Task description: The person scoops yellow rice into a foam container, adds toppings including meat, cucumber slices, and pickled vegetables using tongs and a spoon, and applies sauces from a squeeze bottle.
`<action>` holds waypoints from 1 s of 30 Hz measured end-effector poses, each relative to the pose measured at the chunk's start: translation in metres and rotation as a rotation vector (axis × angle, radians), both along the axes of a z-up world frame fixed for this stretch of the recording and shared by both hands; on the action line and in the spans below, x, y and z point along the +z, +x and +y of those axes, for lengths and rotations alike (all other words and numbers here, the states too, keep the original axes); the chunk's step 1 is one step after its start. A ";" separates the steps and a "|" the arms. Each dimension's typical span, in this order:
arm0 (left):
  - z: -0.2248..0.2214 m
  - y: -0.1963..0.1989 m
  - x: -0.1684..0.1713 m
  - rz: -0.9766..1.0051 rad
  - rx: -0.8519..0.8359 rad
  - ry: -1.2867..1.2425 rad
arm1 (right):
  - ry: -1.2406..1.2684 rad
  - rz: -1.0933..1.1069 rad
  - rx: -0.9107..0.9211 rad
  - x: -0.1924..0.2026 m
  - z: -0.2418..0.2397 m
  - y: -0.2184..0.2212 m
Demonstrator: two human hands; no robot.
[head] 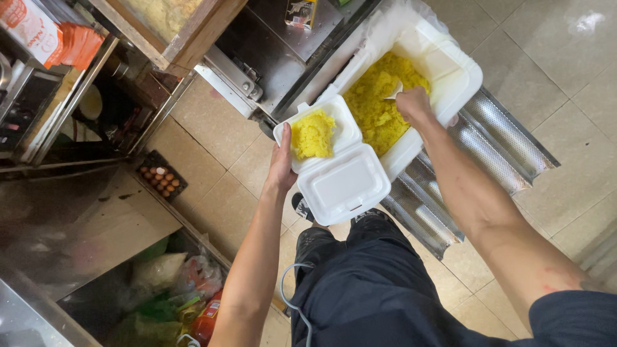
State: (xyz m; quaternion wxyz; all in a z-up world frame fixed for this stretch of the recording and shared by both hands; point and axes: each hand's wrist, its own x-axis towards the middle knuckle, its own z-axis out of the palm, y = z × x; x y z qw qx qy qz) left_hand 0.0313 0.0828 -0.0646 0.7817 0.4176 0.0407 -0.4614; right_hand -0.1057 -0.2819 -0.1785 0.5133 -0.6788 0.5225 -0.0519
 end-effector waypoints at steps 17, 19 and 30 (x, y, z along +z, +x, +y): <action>-0.004 0.000 -0.001 0.025 0.014 0.098 | -0.155 -0.086 0.196 0.026 0.059 0.018; -0.002 0.001 -0.003 0.055 0.023 0.060 | 0.063 -0.109 0.127 0.044 0.059 0.013; -0.018 0.017 0.014 0.007 0.032 -0.108 | 0.014 -0.254 0.075 0.204 0.113 -0.041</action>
